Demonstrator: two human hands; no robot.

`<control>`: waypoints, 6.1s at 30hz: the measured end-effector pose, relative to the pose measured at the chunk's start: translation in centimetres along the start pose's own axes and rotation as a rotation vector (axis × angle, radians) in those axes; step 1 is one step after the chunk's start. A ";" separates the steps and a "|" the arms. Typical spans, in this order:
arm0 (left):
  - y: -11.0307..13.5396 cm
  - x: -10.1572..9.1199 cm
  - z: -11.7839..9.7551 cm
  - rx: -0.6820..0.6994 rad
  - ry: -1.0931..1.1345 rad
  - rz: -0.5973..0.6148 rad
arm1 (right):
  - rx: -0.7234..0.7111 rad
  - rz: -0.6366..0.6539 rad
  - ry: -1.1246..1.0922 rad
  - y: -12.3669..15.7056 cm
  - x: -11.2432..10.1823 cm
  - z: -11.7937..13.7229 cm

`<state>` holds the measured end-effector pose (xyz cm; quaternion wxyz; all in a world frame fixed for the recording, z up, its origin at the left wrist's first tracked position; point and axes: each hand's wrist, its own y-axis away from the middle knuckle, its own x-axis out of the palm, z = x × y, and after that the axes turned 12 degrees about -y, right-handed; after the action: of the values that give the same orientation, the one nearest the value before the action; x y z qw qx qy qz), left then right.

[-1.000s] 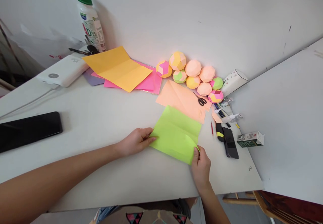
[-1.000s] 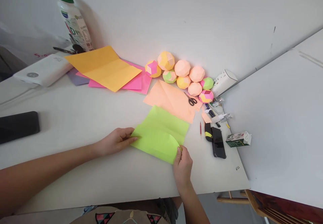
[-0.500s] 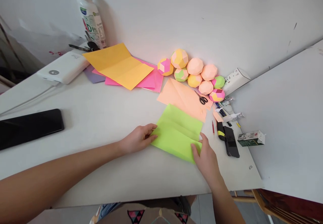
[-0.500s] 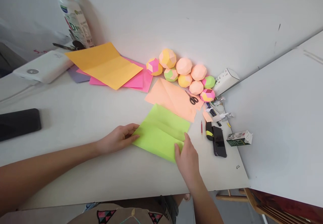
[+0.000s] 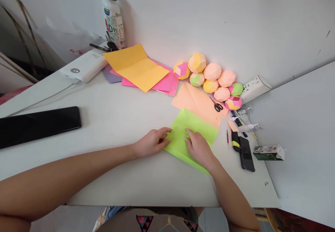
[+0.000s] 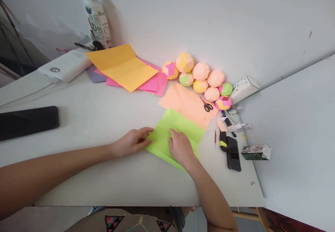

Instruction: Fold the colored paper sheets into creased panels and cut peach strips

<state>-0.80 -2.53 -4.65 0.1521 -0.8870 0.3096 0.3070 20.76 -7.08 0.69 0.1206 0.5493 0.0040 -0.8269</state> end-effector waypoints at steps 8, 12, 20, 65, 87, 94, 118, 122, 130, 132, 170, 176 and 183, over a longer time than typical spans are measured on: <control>2.3 1.8 -2.4 0.378 -0.499 -0.181 | -0.138 0.008 0.173 -1.0 2.5 -1.5; 3.4 3.3 -3.1 0.546 -0.684 0.027 | -0.243 -0.065 0.357 -0.4 3.2 -1.4; 4.7 3.4 -3.4 0.456 -0.812 0.035 | -0.376 -0.044 0.387 -0.2 3.0 -1.5; 5.1 3.1 -3.7 0.347 -0.846 0.072 | -0.394 -0.033 0.104 -2.6 2.9 -1.2; 5.2 3.1 -3.9 0.326 -0.869 0.058 | -0.426 -0.036 0.085 -2.5 2.9 -1.2; 5.3 3.2 -3.9 0.326 -0.882 0.055 | -0.440 -0.046 0.091 -2.6 3.0 -1.4; 5.3 3.1 -4.0 0.323 -0.894 0.086 | -0.454 -0.030 0.107 -2.7 2.7 -1.1; 5.2 3.1 -4.0 0.322 -0.897 0.087 | -0.454 -0.029 0.102 -2.7 2.6 -1.1; 5.0 2.7 -4.2 0.265 -0.926 0.059 | -0.471 -0.052 0.107 -2.8 2.8 -1.2; 4.9 2.6 -4.3 0.208 -0.962 0.032 | -0.475 -0.062 0.116 -2.8 2.8 -1.2; 5.0 2.5 -4.9 0.302 -1.070 -0.023 | -0.478 -0.083 0.149 -2.8 2.7 -0.8; 4.7 2.0 -5.0 0.174 -1.094 0.072 | -0.469 -0.079 0.146 -2.7 2.9 -0.7; 4.6 1.2 -5.1 0.150 -1.183 0.104 | -0.451 -0.080 0.145 -2.5 3.1 -1.0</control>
<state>-0.73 -8.91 -1.90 0.3456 -0.5361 0.2364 0.7330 20.04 -5.07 -2.89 0.2070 0.5656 0.2190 -0.7676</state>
